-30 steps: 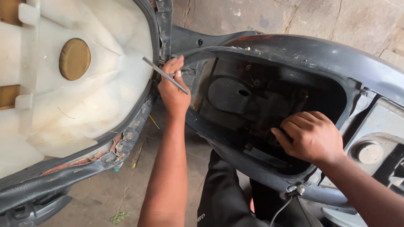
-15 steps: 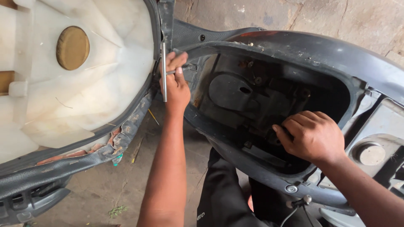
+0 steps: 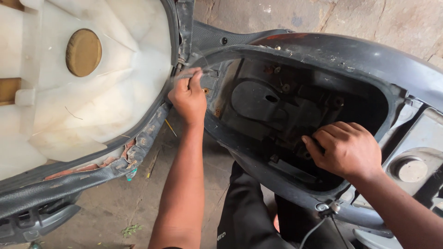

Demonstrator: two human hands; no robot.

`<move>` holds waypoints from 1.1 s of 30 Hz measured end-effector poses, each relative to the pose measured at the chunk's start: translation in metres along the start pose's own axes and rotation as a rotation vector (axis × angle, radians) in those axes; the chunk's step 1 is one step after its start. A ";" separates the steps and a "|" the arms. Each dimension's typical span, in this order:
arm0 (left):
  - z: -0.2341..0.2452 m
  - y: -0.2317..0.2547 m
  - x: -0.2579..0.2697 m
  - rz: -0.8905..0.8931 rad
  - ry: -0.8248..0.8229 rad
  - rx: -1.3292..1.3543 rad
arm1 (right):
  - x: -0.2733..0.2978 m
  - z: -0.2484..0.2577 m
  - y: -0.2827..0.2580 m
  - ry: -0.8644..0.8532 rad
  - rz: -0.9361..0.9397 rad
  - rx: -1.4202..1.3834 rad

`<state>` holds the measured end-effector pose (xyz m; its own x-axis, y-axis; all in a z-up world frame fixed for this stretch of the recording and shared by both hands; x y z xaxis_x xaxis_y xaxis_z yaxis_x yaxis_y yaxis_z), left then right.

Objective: The recorder is dismantling and repairing internal components under the seat of a scooter using various hand tools.

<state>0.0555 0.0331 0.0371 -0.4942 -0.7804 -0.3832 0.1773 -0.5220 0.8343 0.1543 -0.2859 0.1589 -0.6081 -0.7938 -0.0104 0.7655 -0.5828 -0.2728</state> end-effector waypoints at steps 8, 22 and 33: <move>-0.006 0.010 -0.001 0.079 -0.039 -0.023 | 0.001 0.000 0.001 0.001 0.008 0.007; -0.005 -0.003 -0.003 0.194 0.003 -0.155 | -0.001 -0.002 -0.001 -0.021 0.012 0.019; -0.005 0.003 -0.009 0.252 -0.119 -0.136 | -0.004 -0.001 -0.004 -0.037 0.006 0.018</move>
<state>0.0645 0.0367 0.0410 -0.5147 -0.8496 -0.1151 0.4156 -0.3647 0.8333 0.1538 -0.2803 0.1594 -0.5957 -0.8029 0.0233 0.7728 -0.5808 -0.2556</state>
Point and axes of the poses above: each hand's wrist, its own x-axis away from the middle knuckle, its own z-axis out of the back of the hand, y = z × x, the point moved 7 cm from there along -x, towards the middle knuckle, and after that the axes turned 6 degrees about y, right-handed, at the moved point
